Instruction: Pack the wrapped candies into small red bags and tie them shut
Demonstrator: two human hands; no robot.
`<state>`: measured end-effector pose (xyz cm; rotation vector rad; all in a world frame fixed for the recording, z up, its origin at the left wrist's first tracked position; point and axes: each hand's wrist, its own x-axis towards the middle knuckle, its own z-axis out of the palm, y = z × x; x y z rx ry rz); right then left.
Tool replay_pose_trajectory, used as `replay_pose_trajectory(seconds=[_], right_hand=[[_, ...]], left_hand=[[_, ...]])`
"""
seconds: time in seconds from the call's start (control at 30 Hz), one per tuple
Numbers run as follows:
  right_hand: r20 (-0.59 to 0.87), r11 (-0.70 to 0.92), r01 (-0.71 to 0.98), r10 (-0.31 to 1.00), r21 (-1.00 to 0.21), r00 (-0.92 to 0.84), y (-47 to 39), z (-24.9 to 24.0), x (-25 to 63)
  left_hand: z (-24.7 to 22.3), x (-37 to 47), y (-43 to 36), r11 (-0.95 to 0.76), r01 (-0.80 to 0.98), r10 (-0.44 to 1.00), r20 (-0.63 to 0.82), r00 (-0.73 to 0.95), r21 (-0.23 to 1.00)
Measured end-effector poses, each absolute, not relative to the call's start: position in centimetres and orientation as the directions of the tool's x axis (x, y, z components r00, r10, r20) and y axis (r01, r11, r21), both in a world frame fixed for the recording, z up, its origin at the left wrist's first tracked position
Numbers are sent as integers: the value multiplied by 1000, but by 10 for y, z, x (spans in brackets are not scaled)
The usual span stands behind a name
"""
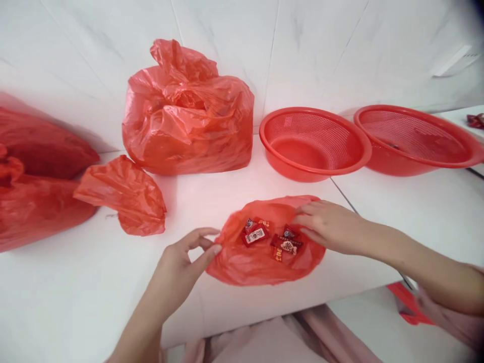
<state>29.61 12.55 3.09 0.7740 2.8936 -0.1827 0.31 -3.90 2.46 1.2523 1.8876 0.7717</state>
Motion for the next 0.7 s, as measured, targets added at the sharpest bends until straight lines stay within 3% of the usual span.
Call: replay_pose_trajectory(seconds=[0.1, 0.2, 0.27, 0.4, 0.47, 0.57, 0.63, 0.7], right_hand=[[-282, 862, 499, 502, 90, -817, 126, 30, 326], [-284, 844, 477, 533, 247, -797, 123, 24, 344], [-302, 834, 472, 546, 285, -782, 122, 24, 346], [-256, 831, 508, 554, 228, -792, 126, 46, 341], [-144, 849, 509, 526, 142, -838, 130, 71, 339], [76, 886, 462, 459, 30, -885, 134, 114, 335], [179, 899, 437, 429, 7, -885, 133, 139, 329], [253, 902, 431, 422, -21, -871, 131, 157, 319]], left_hand=[[30, -4, -43, 341, 575, 904, -427, 16, 743], [37, -9, -44, 324, 597, 885, -458, 83, 734], [43, -11, -43, 302, 592, 896, -435, 91, 747], [55, -20, -40, 188, 515, 908, -348, 233, 836], [61, -25, -36, 85, 347, 948, -183, 259, 934], [74, -28, -28, -145, 3, 989, 145, 31, 989], [85, -24, -22, -252, -135, 963, 235, -130, 958], [97, -16, -16, -304, -201, 945, 268, -187, 931]])
